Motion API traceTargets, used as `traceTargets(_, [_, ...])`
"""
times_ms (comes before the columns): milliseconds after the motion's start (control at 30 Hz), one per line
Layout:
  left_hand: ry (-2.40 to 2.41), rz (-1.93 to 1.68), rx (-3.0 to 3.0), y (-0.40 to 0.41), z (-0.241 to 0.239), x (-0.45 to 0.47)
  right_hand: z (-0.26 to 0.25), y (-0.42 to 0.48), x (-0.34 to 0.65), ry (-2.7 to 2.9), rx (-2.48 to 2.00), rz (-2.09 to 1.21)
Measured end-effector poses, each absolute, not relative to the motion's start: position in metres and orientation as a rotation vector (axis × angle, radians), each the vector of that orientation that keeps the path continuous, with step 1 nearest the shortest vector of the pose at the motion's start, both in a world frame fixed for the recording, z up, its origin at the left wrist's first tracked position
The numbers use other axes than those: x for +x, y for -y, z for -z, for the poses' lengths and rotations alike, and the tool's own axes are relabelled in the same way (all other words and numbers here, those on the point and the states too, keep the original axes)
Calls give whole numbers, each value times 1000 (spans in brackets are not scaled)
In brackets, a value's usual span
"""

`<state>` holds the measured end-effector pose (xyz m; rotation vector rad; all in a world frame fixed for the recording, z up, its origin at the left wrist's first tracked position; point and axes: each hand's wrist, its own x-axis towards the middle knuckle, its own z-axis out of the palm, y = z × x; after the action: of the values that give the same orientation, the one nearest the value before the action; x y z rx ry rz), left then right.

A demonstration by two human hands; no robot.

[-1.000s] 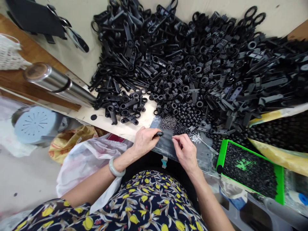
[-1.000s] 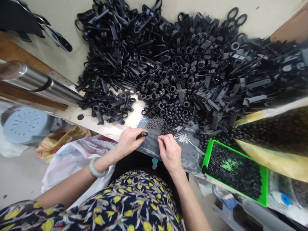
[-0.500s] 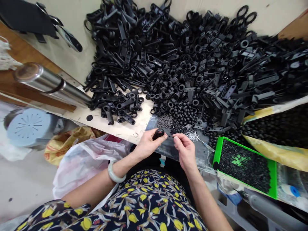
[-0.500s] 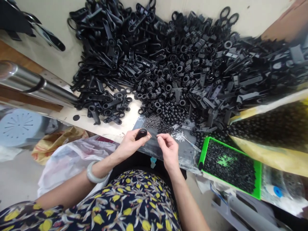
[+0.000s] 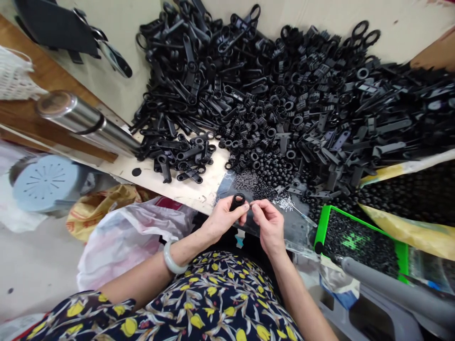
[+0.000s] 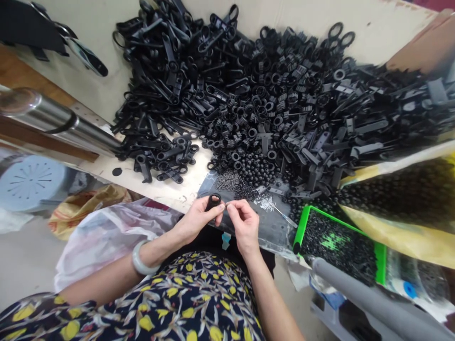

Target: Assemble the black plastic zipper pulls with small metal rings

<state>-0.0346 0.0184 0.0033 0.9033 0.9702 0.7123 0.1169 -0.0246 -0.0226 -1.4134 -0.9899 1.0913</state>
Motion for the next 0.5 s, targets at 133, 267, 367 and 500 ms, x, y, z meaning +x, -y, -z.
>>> traceTargets(133, [-950,-703,844,-19,-8,-34,25,26,118,1007,-1408,-1084])
traceTargets(267, [-936,-702,786,-19,-10,-33,27,27,114,936,-1409,-1100])
traceTargets(367, [-937,-711,758,-19,-10,-33,29,27,110,910,-1400,-1081])
traceTargets(500, [-919,-719,737,-18,-9,-33,29,28,109,964,-1396,-1003])
